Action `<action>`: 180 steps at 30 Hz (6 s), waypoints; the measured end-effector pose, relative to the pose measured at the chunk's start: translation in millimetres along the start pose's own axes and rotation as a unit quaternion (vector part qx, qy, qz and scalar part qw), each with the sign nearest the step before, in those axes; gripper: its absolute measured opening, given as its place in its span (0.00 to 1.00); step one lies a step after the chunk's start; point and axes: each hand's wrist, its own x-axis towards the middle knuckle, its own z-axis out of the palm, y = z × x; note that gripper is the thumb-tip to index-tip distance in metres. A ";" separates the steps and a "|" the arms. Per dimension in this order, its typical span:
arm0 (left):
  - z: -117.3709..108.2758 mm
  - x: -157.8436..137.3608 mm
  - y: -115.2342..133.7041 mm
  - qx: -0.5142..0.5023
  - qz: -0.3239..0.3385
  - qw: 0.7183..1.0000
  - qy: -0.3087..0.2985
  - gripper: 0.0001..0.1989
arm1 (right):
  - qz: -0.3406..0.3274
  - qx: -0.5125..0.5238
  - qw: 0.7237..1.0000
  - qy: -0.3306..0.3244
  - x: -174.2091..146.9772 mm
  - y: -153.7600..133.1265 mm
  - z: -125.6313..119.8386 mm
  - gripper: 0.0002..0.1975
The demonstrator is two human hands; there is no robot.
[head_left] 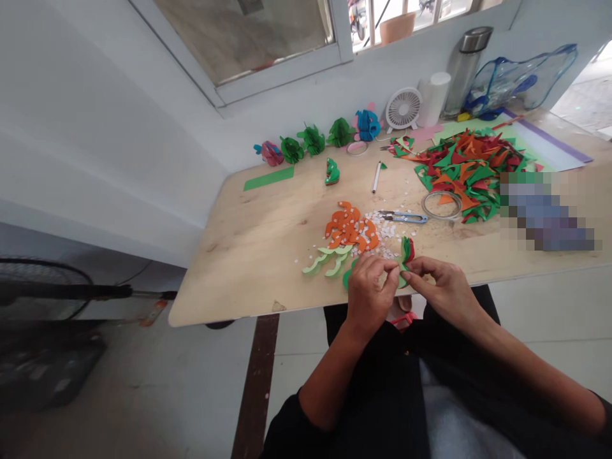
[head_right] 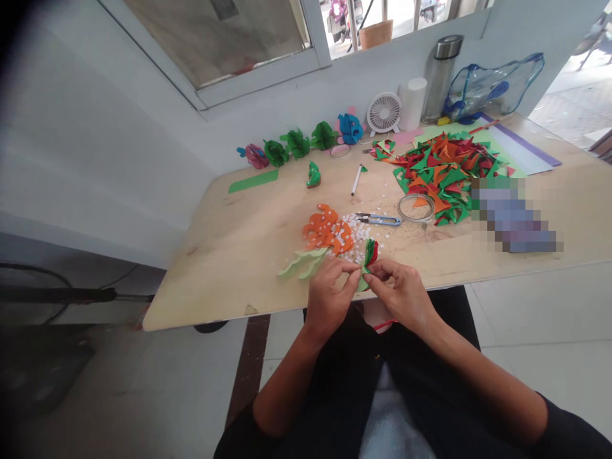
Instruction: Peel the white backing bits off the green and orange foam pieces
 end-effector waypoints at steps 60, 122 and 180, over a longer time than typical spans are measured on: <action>20.0 13.2 -3.0 -0.372 -0.228 0.899 0.035 0.09 | 0.050 0.110 0.992 -0.033 10.6 -1.5 -1.7 0.12; -8.5 26.1 -17.9 0.044 0.127 0.986 -0.096 0.08 | 0.129 0.137 0.978 -0.092 14.4 1.2 -10.7 0.18; 24.3 6.4 11.1 -0.481 -0.413 0.772 -0.047 0.16 | 0.088 0.061 0.992 0.070 20.3 18.7 -6.2 0.13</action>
